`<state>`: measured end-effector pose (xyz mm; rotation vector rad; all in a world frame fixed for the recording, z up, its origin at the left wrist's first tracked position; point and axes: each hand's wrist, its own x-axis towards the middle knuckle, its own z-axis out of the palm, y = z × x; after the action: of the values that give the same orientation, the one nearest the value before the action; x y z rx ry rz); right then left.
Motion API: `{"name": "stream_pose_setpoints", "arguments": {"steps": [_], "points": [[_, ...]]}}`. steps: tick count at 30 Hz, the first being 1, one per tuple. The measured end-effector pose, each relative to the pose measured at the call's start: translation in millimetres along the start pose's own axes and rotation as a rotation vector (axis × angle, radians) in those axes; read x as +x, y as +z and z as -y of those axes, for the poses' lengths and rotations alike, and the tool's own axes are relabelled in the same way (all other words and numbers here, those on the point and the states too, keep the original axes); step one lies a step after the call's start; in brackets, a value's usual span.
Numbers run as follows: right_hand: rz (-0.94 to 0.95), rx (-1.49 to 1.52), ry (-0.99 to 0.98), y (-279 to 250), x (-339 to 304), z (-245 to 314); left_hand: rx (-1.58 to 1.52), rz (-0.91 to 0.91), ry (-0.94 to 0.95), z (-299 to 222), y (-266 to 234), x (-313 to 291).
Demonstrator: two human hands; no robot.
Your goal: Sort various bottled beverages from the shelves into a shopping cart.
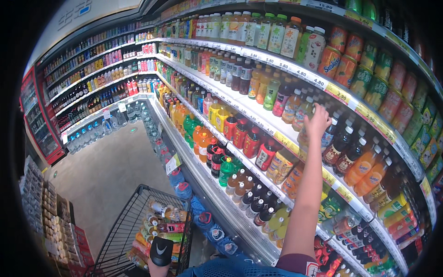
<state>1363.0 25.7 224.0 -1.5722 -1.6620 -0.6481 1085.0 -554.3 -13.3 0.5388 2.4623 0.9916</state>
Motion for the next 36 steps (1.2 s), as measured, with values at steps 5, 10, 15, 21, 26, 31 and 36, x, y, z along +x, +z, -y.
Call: {"name": "stream_pose_setpoints", "arguments": {"steps": [5, 10, 15, 21, 26, 31, 36], "points": [[-0.141, 0.648, -0.099, 21, -34, 2, 0.219, -0.176, 0.121, 5, 9, -10], [-0.206, 0.803, 0.119, 38, -45, 14, -0.17, -0.171, 0.131, 22, 16, -15], [-0.194, 1.505, 0.452, 12, -62, 48, -0.353, -0.171, 0.083, 13, 7, -32], [0.649, 2.383, 0.312, -24, -141, 147, -0.514, -0.091, 0.227, -13, -11, -39], [1.003, 2.517, 0.109, -58, -260, 245, -0.578, -0.159, 0.262, -21, -25, -54], [1.401, 2.557, 0.032, -122, -389, 317, -0.674, -0.11, 0.113, -12, -42, -68], [1.924, 2.063, 0.019, -151, -509, 356, -1.122, -0.192, -0.205, 38, -55, -86]]}}
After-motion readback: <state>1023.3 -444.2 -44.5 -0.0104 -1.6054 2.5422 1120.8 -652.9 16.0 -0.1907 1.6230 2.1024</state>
